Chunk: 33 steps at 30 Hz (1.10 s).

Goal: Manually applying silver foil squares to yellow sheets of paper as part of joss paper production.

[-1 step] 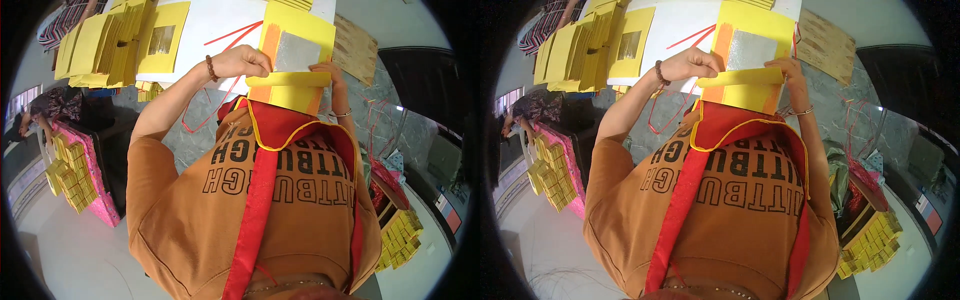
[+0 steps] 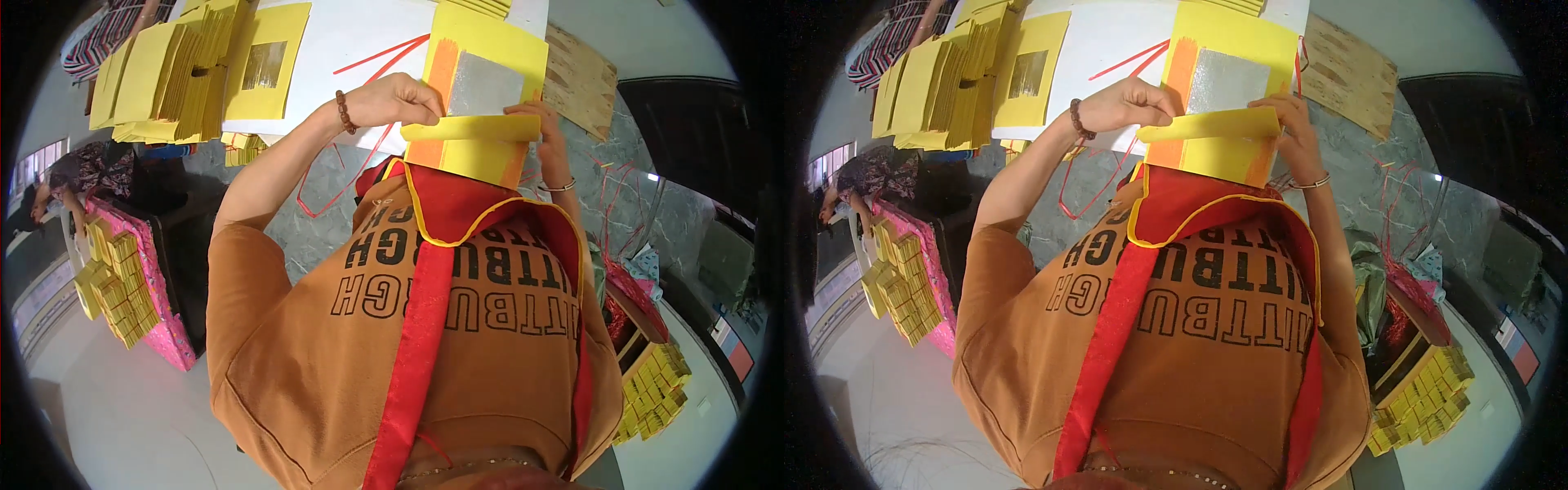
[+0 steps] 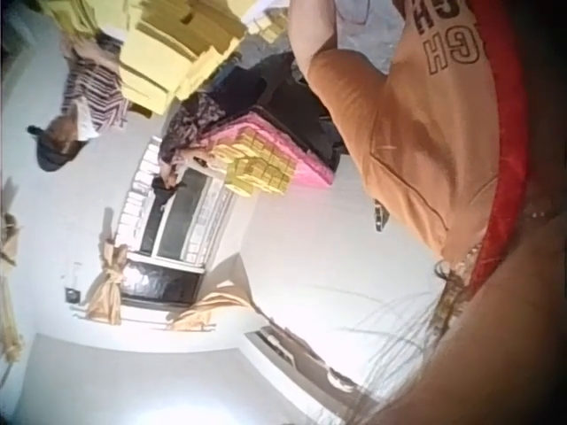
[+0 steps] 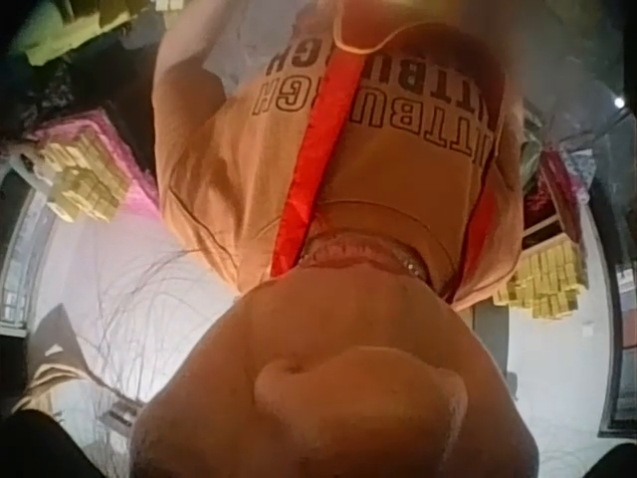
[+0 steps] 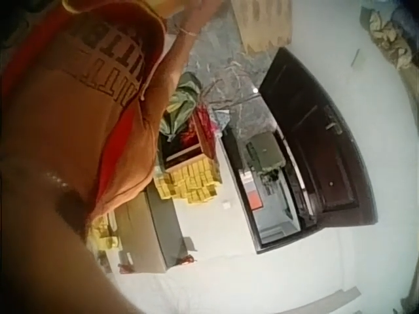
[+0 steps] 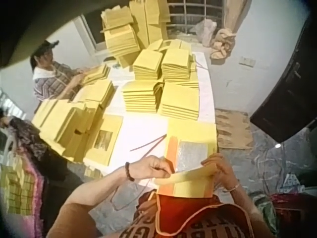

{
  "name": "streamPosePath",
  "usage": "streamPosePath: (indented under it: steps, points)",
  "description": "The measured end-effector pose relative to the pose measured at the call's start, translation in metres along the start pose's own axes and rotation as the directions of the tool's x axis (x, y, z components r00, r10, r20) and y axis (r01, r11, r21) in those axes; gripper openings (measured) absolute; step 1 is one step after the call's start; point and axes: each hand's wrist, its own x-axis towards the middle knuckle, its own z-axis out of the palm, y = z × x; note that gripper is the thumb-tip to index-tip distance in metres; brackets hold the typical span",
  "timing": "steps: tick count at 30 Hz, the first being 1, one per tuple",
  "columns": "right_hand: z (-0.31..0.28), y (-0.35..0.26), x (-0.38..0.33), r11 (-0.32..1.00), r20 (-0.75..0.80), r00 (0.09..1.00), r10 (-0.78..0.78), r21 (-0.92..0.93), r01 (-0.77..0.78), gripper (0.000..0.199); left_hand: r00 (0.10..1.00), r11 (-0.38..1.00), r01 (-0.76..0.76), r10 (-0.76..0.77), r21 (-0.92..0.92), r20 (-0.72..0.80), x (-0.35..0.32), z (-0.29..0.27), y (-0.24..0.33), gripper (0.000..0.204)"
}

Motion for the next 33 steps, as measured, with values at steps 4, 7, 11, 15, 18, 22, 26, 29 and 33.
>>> streamPosePath:
  steps: [4, 7, 11, 15, 18, 22, 26, 29, 33]
  points:
    - [0.003, 0.005, -0.001, 0.983, 0.035, 0.999, -0.038, -0.180, 0.044, 0.023, 1.000, 0.999, -0.013, 0.014, 0.044, -0.023, -0.005, -0.002, 0.009, 0.020]
    - [0.008, 0.023, -0.005, 0.995, -0.038, 0.994, -0.098, -0.028, 0.097, 0.026, 0.984, 0.976, -0.179, 0.179, 0.122, 0.007, -0.014, -0.014, 0.014, 0.037]
    - [0.013, 0.025, -0.008, 0.993, -0.103, 0.991, 0.089, 0.088, -0.080, 0.021, 0.906, 0.864, -0.399, 0.423, 0.307, -0.011, -0.013, -0.005, 0.010, 0.066]
    - [0.009, 0.020, -0.006, 0.988, -0.153, 0.986, 0.065, 0.151, -0.042, 0.016, 0.862, 0.533, -0.263, 0.505, 0.804, -0.052, -0.004, 0.013, 0.009, 0.049]
    - [0.002, 0.002, -0.003, 0.991, -0.123, 0.985, -0.124, 0.025, 0.128, 0.014, 0.818, 0.341, -0.175, 0.573, 0.924, -0.057, -0.012, 0.024, 0.011, 0.036]
    - [0.003, -0.013, -0.018, 0.980, -0.033, 0.986, -0.163, 0.113, 0.166, 0.011, 0.790, 0.381, -0.243, 0.612, 0.892, -0.046, -0.026, 0.037, 0.008, 0.026]
    - [0.002, -0.025, -0.029, 0.992, 0.016, 0.999, -0.028, -0.121, 0.030, 0.017, 0.850, 0.676, -0.240, 0.493, 0.697, -0.186, -0.031, 0.042, 0.005, 0.021]
    - [0.005, -0.028, -0.026, 0.904, -0.033, 0.907, 0.421, 0.100, -0.416, 0.021, 0.892, 0.828, -0.071, 0.303, 0.556, -0.337, -0.021, 0.043, 0.014, 0.023]
    - [0.001, -0.032, -0.008, 0.841, 0.075, 0.875, 0.478, 0.249, -0.480, 0.028, 0.876, 0.942, 0.266, -0.147, 0.206, -0.459, -0.011, 0.037, 0.014, 0.027]
